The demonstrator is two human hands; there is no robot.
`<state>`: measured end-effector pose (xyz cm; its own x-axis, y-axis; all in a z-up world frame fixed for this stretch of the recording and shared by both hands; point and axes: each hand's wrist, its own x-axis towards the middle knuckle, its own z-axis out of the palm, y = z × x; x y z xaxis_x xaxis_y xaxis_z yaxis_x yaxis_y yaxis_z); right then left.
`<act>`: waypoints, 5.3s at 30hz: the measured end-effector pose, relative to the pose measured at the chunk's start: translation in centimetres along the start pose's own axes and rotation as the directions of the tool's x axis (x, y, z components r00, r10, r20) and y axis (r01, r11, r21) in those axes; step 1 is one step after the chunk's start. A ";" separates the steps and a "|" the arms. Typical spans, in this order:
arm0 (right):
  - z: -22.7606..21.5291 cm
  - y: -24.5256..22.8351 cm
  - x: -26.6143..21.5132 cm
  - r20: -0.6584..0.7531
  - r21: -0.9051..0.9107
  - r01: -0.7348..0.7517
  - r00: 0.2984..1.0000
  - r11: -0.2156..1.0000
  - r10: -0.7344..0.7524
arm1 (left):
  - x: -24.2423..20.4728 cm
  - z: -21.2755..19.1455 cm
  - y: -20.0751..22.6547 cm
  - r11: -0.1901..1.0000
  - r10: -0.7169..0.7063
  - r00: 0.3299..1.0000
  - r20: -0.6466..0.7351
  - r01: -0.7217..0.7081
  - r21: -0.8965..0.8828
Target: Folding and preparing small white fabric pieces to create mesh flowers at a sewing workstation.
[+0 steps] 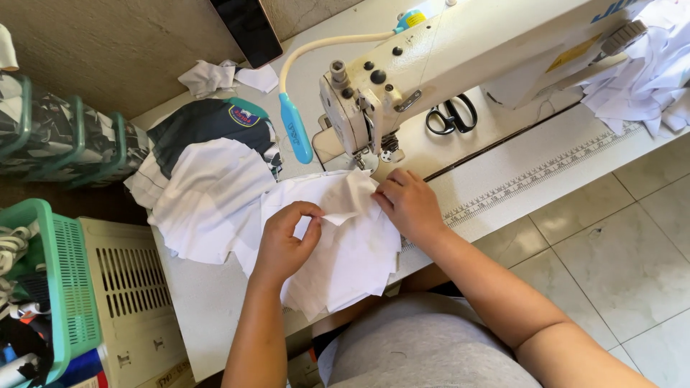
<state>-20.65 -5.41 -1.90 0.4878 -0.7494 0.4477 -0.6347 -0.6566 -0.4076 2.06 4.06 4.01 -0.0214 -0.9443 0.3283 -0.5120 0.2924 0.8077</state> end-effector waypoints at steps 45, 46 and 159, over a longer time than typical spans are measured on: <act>0.1 0.2 -1.7 0.037 -0.020 -0.016 0.999 1.000 0.017 | 2.4 6.0 -4.1 0.659 -0.674 0.736 -0.066 0.558 -0.504; 0.2 0.3 -1.8 0.039 -0.018 -0.016 0.999 1.000 0.016 | 2.3 6.1 -3.9 0.658 -0.675 0.735 -0.067 0.559 -0.504; -10.7 -0.6 -1.7 0.453 0.775 -0.495 0.869 0.394 0.201 | -0.4 11.0 3.1 0.310 -0.176 0.912 0.371 0.409 -0.858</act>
<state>-27.47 -2.84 6.07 0.5675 -0.8216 -0.0535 -0.0272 0.0462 -0.9986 -8.94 3.71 0.97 -0.2478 -0.9685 -0.0241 0.5696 -0.1657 0.8050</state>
